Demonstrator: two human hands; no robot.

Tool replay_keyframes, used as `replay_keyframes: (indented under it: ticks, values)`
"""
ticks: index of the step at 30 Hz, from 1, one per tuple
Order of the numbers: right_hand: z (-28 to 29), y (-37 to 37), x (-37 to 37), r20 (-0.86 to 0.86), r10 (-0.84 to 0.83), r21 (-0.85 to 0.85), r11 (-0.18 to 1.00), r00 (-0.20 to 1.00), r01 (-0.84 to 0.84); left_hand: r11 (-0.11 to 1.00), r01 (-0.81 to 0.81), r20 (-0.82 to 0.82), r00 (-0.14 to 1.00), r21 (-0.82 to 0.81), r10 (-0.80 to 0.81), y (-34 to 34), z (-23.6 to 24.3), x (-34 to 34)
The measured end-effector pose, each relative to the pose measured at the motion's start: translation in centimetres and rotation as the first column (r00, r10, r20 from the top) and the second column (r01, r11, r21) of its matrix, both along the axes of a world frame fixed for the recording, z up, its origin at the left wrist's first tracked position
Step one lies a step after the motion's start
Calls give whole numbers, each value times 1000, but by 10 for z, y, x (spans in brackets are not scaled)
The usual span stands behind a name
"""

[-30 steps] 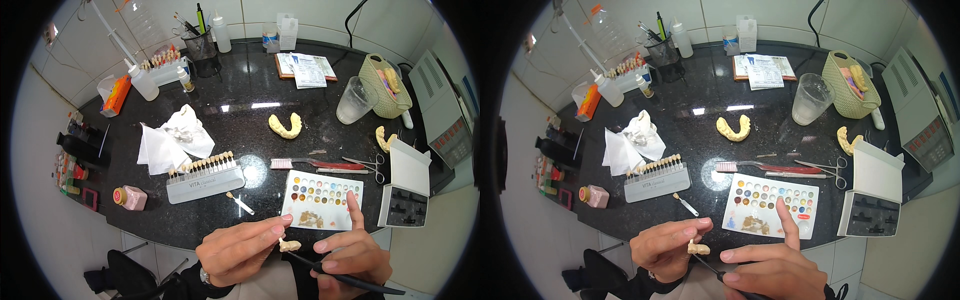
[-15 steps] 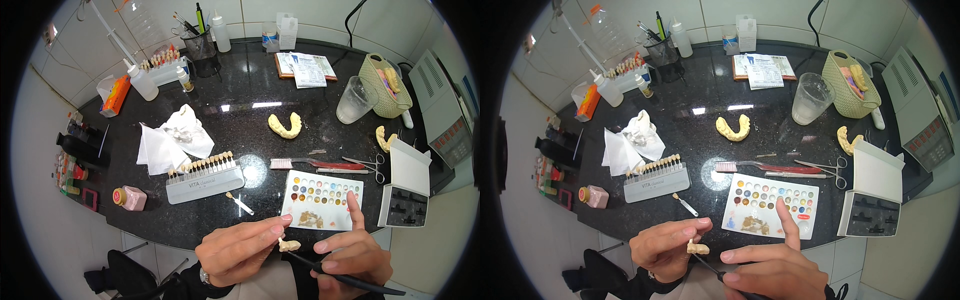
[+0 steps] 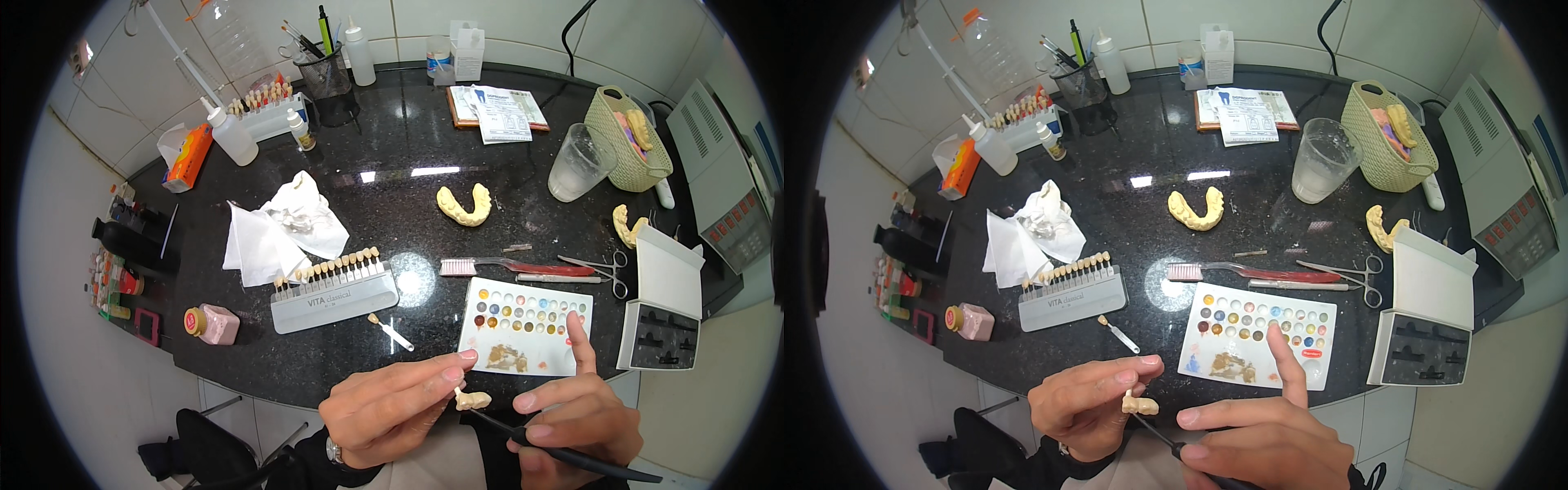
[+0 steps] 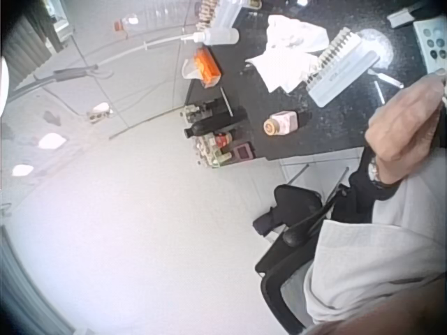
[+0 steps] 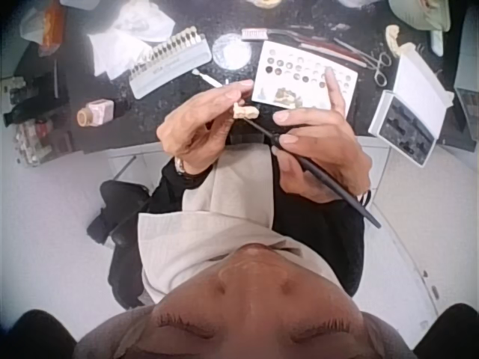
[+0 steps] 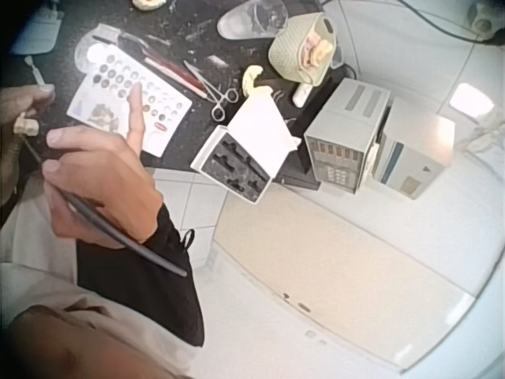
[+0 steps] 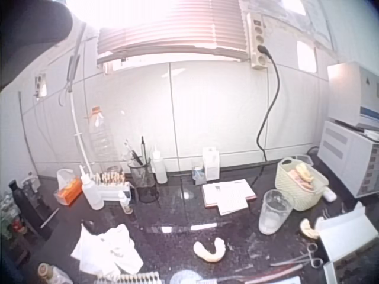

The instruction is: The person applies liquid stain from a palette to a dental crown using a fine brush. The crown is held on a small stick while different shades are applied to its surface.

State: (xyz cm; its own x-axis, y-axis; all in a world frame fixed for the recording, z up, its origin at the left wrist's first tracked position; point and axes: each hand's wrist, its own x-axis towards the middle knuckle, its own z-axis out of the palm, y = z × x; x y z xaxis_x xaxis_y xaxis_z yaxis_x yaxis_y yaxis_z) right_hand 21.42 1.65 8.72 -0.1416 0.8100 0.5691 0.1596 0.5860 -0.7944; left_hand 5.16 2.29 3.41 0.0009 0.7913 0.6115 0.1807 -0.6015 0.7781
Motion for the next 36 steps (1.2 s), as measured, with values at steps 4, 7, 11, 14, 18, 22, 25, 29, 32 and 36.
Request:
replay_keyframes:
  ticks: [4,7,11,14,18,22,25,29,32,36]
  values:
    - [-1,1,2,-11,9,3,1000,1000,-9,999,15,22,1000,-37,-14,-2,-1,-2]
    - [0,0,4,-4,-10,11,1000,1000,11,997,41,14,999,-58,-40,-2,2,0]
    - [0,1,2,2,-14,16,1000,1000,14,998,37,1,999,-52,-37,-1,3,0]
    - [1,1,4,-3,-7,9,1000,1000,7,999,20,8,1000,-36,-20,-1,1,1]
    - [1,0,2,0,-25,9,1000,1000,25,1000,22,28,999,-19,-21,1,-1,1]
    - [0,1,3,16,-14,14,1000,1000,14,998,19,-13,1000,-52,-20,-1,3,0]
    - [2,0,3,20,-19,3,1000,1000,19,998,24,-11,1000,-53,-25,-2,4,-1]
    - [1,1,1,11,-19,22,1000,1000,19,999,25,-2,1000,-38,-25,-1,2,0]
    - [1,0,5,44,1,-28,1000,999,1,999,16,9,1000,-36,-16,-1,1,0]
    - [-2,-3,10,128,29,-135,991,991,-11,999,1,39,999,-32,0,-1,-1,1]
